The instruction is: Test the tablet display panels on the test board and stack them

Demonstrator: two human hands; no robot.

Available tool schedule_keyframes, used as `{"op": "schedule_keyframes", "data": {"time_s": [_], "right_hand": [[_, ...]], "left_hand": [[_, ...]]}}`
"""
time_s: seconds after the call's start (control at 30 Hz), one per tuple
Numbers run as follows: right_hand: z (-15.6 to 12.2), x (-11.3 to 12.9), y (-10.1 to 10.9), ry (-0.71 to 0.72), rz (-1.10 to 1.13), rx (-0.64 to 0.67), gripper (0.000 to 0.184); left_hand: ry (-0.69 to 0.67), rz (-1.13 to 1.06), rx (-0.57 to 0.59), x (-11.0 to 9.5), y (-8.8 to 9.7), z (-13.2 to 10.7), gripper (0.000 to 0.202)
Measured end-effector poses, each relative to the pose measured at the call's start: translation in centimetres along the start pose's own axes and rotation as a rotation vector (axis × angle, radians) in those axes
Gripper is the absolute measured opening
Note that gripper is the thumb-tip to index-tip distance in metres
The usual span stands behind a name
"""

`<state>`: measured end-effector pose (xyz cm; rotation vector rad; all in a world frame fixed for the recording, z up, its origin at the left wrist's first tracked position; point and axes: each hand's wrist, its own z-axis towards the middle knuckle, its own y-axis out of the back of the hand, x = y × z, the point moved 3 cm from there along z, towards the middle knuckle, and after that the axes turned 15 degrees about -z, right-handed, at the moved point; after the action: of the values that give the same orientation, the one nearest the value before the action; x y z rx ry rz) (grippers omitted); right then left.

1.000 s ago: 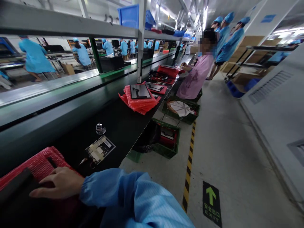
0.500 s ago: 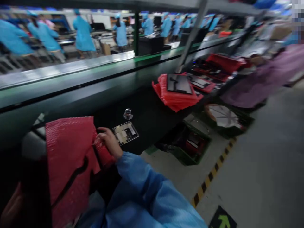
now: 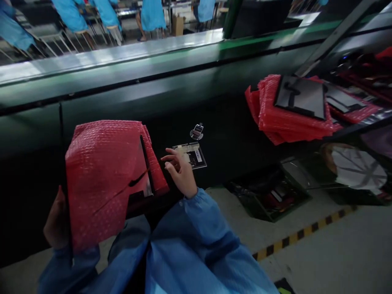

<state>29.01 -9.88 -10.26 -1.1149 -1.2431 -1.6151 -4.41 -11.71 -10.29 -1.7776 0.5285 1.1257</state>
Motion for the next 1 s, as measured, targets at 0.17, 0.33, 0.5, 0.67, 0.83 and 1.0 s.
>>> {"op": "schedule_keyframes", "data": {"time_s": [0.17,0.33,0.5,0.67,0.83,1.0], "right_hand": [[1.3,0.5,1.4,0.313,-0.513,0.052,0.038],[2.3,2.2,-1.5,0.653,-0.519,0.381,0.047],[3.7,2.3,-4.2,0.674,-0.619,0.478,0.039],[5.4,1.5,-5.2,0.668,-0.597,0.498,0.034],[6.0,1.6,-3.6,0.514,-0.422,0.427,0.009],[5.8,1.2,-0.7,0.418,-0.47,0.281,0.008]], "left_hand": [[0.031,-0.064,-0.04,-1.1,-2.7,-1.8,0.035],[0.046,-0.113,-0.036,-0.6,-3.8,-2.1,0.03],[0.088,-0.134,-0.105,0.2,-3.3,-1.5,0.029],[0.136,-0.082,0.004,1.0,-2.4,-0.7,0.039],[0.164,0.036,-0.024,1.8,-1.9,0.7,0.044],[0.257,0.157,0.114,2.3,-3.3,1.5,0.062]]}}
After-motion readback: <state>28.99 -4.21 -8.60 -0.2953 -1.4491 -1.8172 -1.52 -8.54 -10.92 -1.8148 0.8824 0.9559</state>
